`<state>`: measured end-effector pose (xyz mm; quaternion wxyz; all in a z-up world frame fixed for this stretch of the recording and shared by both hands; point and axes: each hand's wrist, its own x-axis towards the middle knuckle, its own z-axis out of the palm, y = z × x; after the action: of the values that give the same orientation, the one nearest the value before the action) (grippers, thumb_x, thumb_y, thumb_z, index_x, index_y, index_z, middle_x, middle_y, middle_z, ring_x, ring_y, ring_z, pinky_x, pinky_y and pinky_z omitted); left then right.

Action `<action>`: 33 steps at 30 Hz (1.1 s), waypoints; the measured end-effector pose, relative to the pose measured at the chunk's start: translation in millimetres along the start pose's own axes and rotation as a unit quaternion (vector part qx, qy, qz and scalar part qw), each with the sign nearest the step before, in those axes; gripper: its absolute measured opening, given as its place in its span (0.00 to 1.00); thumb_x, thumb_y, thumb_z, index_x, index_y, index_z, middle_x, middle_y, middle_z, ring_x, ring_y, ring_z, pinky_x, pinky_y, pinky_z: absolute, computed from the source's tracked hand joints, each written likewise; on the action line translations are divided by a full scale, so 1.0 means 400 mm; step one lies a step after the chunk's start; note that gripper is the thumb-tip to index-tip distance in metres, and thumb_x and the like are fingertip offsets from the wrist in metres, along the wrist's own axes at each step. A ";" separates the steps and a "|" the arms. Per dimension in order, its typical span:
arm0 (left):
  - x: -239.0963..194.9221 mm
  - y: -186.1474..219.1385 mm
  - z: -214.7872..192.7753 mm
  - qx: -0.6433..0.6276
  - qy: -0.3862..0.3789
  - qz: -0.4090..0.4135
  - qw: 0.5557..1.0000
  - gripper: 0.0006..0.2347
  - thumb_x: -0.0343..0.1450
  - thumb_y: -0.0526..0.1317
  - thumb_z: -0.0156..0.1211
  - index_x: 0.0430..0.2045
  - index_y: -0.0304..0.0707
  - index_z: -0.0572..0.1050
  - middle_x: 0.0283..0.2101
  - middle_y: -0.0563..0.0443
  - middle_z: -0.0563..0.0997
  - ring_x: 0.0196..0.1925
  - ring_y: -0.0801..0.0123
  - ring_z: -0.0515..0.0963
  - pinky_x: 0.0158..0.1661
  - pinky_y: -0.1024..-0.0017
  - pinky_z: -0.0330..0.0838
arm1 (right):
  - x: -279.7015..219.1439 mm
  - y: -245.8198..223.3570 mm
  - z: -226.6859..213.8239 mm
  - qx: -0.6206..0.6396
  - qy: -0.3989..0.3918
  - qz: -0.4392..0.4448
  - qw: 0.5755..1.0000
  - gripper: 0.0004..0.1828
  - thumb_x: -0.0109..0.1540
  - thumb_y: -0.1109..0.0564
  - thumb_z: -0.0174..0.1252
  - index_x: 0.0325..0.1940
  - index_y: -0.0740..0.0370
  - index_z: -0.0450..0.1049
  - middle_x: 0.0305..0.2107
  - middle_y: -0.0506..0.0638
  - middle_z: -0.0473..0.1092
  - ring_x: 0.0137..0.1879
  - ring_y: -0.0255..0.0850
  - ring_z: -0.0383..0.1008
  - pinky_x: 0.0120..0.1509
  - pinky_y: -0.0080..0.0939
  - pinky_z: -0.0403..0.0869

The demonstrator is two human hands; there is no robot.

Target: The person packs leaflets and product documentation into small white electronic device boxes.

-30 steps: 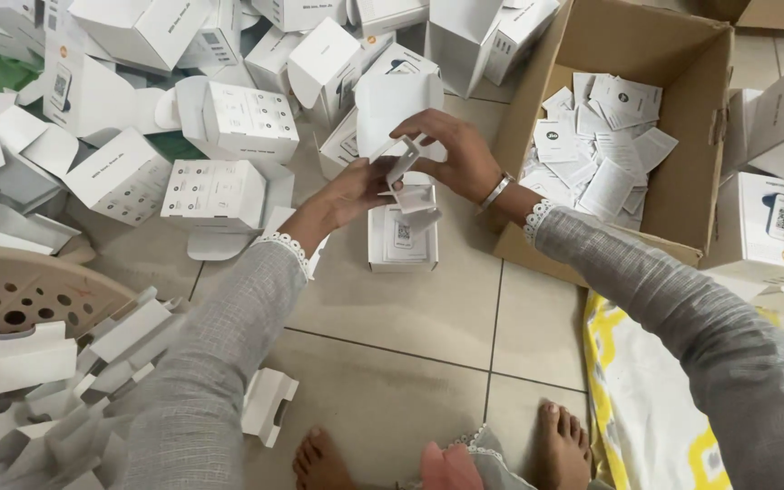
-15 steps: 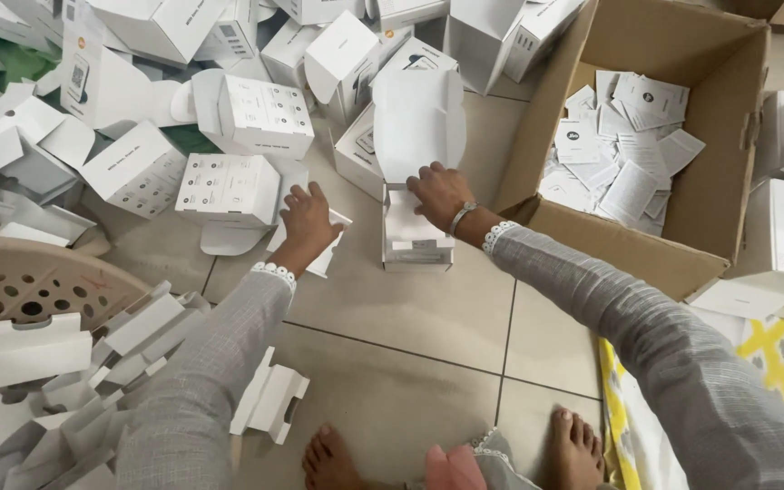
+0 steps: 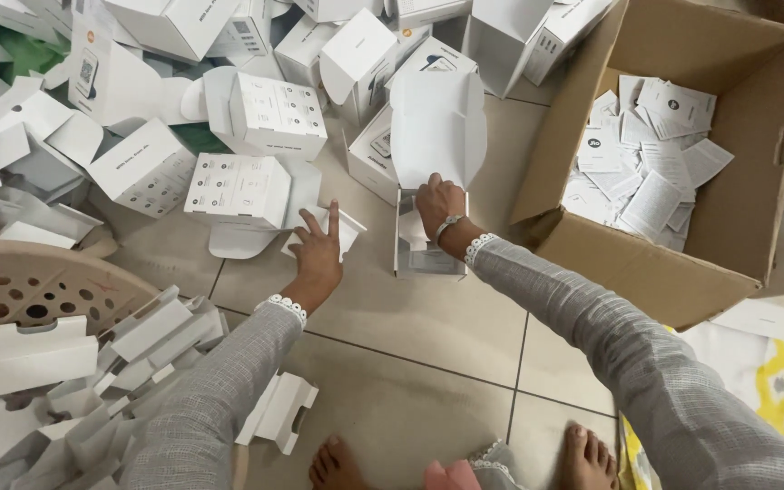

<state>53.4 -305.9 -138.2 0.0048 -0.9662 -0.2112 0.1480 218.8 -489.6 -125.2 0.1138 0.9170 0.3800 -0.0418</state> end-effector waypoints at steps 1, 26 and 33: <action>0.002 0.003 -0.009 0.000 0.000 0.001 1.000 0.55 0.63 0.39 0.74 0.76 0.45 0.28 0.70 0.14 0.44 0.64 0.24 0.64 0.52 0.40 0.73 | 0.003 0.003 -0.002 0.000 -0.001 0.001 1.000 0.11 0.58 0.59 0.63 0.44 0.66 0.76 0.42 0.59 0.70 0.44 0.47 0.78 0.43 0.43 0.78; 0.173 -0.081 -0.029 0.057 0.149 0.201 0.966 0.06 0.64 0.29 0.62 0.31 0.35 0.77 0.35 0.40 0.83 0.40 0.52 0.85 0.40 0.60 0.78 | 0.022 0.016 0.076 -0.016 0.131 -0.057 0.990 0.16 0.59 0.62 0.64 0.48 0.67 0.68 0.40 0.56 0.67 0.38 0.42 0.76 0.33 0.38 0.78; 0.116 -0.058 -0.270 -0.170 0.179 0.117 0.962 0.07 0.69 0.33 0.61 0.30 0.23 0.73 0.31 0.29 0.79 0.36 0.38 0.81 0.38 0.50 0.76 | -0.006 0.075 -0.055 0.430 -0.003 0.009 0.903 0.30 0.65 0.33 0.58 0.46 0.65 0.74 0.40 0.60 0.77 0.45 0.50 0.78 0.52 0.49 0.76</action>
<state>115.4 -259.8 -46.5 -0.1393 -0.9814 -0.1144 -0.0657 238.3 -506.5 -98.0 -0.2907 0.8801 0.3161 -0.2026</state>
